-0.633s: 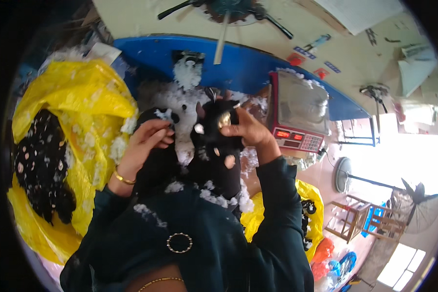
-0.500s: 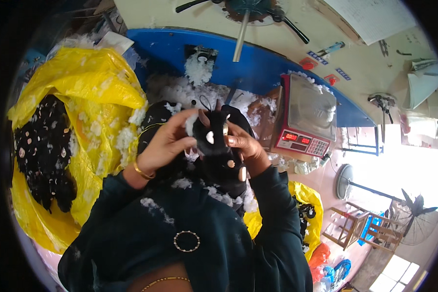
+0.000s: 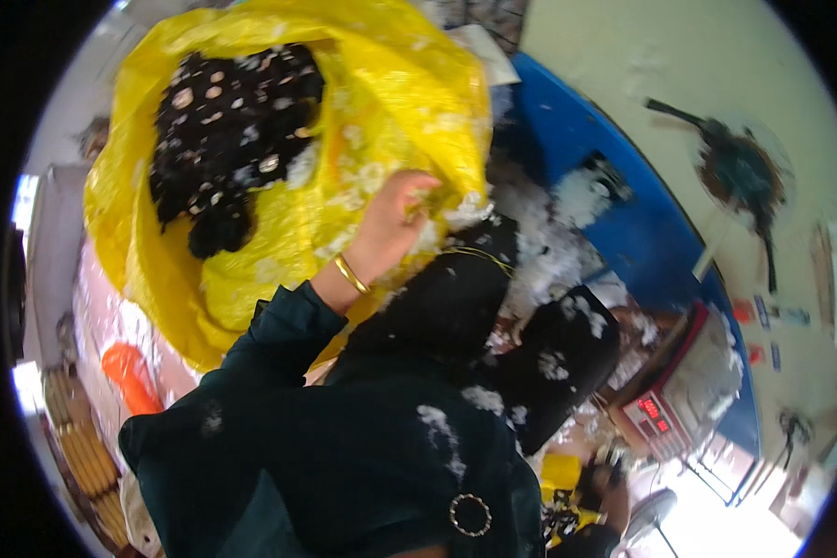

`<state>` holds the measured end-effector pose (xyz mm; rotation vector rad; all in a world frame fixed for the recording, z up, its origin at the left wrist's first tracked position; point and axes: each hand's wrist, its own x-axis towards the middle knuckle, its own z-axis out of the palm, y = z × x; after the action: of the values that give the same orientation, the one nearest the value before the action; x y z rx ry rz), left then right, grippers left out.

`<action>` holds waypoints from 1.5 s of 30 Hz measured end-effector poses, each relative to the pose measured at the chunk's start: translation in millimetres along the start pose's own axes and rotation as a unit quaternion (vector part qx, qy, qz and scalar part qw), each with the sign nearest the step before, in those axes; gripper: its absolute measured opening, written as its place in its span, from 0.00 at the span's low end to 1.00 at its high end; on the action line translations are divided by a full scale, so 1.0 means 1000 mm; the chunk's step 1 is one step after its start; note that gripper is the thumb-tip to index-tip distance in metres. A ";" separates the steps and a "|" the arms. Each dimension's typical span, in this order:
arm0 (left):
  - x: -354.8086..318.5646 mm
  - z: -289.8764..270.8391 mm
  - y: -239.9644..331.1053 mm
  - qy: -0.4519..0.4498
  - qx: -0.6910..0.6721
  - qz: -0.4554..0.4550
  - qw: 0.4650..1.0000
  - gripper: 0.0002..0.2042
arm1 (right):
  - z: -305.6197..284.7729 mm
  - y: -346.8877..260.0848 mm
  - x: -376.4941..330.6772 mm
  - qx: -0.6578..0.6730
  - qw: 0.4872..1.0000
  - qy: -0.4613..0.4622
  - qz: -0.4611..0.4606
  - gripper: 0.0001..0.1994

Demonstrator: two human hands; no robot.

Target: The person repeatedly stuffs white cotton-like material into small black plush toys using a manual press tool. After each stuffing, the person places the finished toy into a yellow bag and retrieves another empty toy to continue the process.

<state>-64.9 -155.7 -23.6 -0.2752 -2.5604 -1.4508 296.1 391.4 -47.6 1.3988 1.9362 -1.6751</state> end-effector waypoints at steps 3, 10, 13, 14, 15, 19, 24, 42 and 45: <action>-0.022 -0.086 -0.065 0.222 0.220 -0.024 0.949 0.19 | -0.076 0.067 -0.008 -0.068 0.980 0.059 0.176 0.30; -0.086 -0.198 -0.144 0.253 0.441 -0.521 0.686 0.25 | -0.057 0.046 0.025 -0.270 0.959 -0.016 0.086 0.29; -0.103 -0.213 -0.160 0.253 0.436 -0.464 0.729 0.22 | -0.014 0.001 0.060 -0.422 0.900 -0.057 -0.096 0.23; -0.106 -0.213 -0.164 0.283 0.437 -0.383 0.763 0.24 | 0.017 -0.019 0.057 -0.349 0.889 -0.048 -0.292 0.19; -0.103 -0.207 -0.160 0.299 0.344 -0.347 0.819 0.24 | 0.048 -0.055 0.049 -0.352 0.882 -0.045 -0.310 0.17; -0.052 -0.129 -0.064 0.270 -0.204 -0.211 0.917 0.23 | 0.162 -0.170 0.036 -0.254 0.905 -0.120 -0.320 0.18; -0.027 -0.011 0.052 0.008 -0.468 -0.237 0.851 0.22 | 0.305 -0.233 -0.011 -0.117 0.845 -0.379 -0.359 0.24; -0.008 0.107 0.133 -0.183 -0.428 -0.063 0.883 0.30 | 0.314 -0.231 -0.043 -0.176 0.773 0.073 -0.606 0.35; 0.003 0.111 0.128 -0.192 -0.584 -0.185 0.767 0.23 | 0.305 -0.233 -0.050 -0.199 0.757 0.049 -0.620 0.27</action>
<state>-43.7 4.8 26.5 -0.2212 -1.5358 -3.2762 24.6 129.2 38.8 -0.1537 3.3233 -1.2614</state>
